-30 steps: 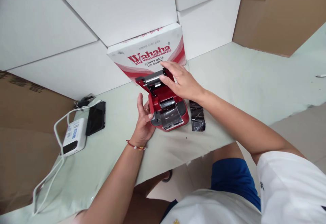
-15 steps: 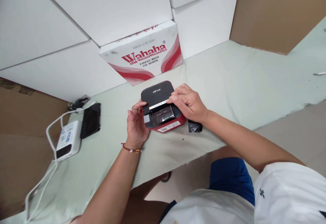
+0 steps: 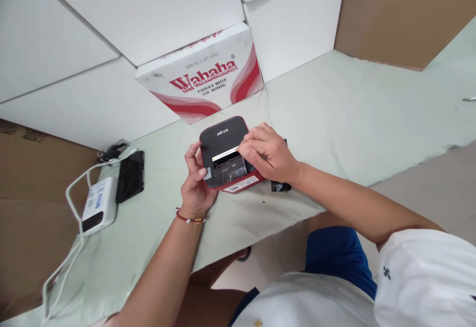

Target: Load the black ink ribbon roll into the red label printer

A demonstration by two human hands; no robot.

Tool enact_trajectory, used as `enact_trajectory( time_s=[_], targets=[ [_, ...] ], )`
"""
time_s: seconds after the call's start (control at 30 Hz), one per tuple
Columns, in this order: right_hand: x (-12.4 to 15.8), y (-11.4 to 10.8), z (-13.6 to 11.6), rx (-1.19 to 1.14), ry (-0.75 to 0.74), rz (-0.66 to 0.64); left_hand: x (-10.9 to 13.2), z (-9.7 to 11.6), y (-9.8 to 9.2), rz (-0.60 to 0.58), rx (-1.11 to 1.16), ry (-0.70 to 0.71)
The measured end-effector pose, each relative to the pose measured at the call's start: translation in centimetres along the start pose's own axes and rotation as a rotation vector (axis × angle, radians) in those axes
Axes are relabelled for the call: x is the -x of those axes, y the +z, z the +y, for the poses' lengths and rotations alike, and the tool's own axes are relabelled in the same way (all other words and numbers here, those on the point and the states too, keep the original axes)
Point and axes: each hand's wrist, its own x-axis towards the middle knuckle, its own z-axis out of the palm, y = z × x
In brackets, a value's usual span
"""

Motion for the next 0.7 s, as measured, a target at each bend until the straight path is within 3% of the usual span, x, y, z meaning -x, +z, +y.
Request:
enact_trajectory(
  time_s=[0.43,0.53,0.6,0.7],
  targets=[
    [0.9,-0.4,-1.5,-0.014,-0.266,-0.025,0.2,0.3,-0.3,-0.031,-0.027,-0.097],
    [-0.3,-1.2,-1.9,-0.051,-0.201,-0.068,0.1,0.1,-0.1,-0.032,-0.012,-0.094],
    [-2.0,-1.9,-2.2,-0.016,-0.070,-0.135,0.1,-0.1,0.0,-0.027,-0.008,-0.103],
    [-5.6,-2.4,-2.2,0.192,0.134,-0.349,0.2,-0.4,0.2,-0.032,0.016,-0.110]
  ],
)
